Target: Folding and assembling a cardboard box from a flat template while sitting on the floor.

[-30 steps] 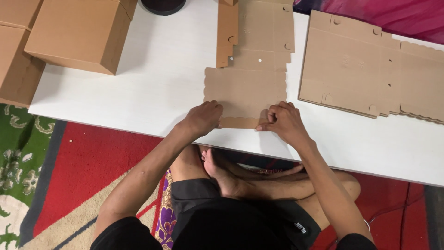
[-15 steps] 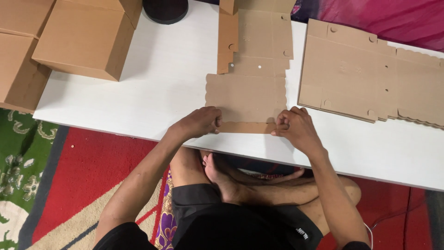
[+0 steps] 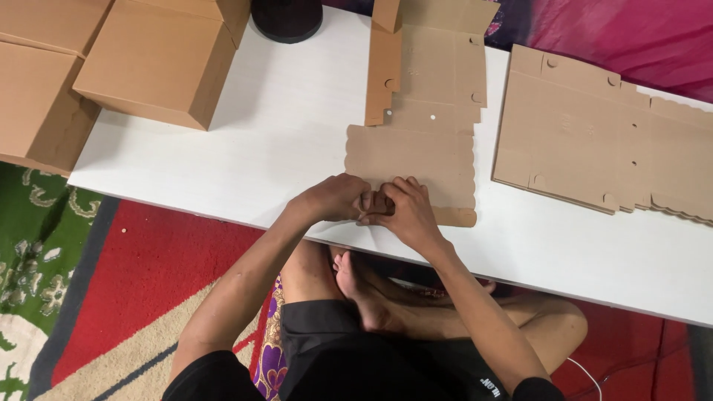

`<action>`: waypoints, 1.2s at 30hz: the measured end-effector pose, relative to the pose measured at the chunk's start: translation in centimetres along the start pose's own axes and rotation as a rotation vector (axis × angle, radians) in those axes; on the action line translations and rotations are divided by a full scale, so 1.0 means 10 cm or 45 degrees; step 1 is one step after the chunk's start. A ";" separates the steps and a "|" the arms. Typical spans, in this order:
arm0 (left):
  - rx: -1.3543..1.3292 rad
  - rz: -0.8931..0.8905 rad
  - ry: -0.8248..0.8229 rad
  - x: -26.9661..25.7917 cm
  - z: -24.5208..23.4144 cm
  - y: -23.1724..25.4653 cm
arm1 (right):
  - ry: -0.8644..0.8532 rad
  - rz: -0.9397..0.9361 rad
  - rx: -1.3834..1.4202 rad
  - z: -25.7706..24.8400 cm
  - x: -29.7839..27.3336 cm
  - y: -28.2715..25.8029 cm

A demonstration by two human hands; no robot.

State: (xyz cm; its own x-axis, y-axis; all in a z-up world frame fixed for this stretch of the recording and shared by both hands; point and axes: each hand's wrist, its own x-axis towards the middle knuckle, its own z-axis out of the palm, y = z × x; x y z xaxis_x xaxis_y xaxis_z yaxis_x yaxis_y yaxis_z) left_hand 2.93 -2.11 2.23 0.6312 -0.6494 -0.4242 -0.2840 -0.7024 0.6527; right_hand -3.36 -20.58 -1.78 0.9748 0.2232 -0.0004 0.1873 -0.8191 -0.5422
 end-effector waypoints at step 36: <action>0.195 0.020 0.204 0.10 0.28 -0.04 | -0.168 0.483 0.065 -0.86 -0.37 0.70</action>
State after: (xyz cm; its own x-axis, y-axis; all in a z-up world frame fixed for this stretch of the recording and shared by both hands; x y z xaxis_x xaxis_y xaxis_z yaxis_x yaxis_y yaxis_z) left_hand 1.64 -3.27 -0.17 0.7290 -0.6143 -0.3019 -0.3931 -0.7368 0.5501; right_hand -4.61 -31.65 1.63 0.9490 -0.0214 -0.3146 -0.1923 -0.8299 -0.5237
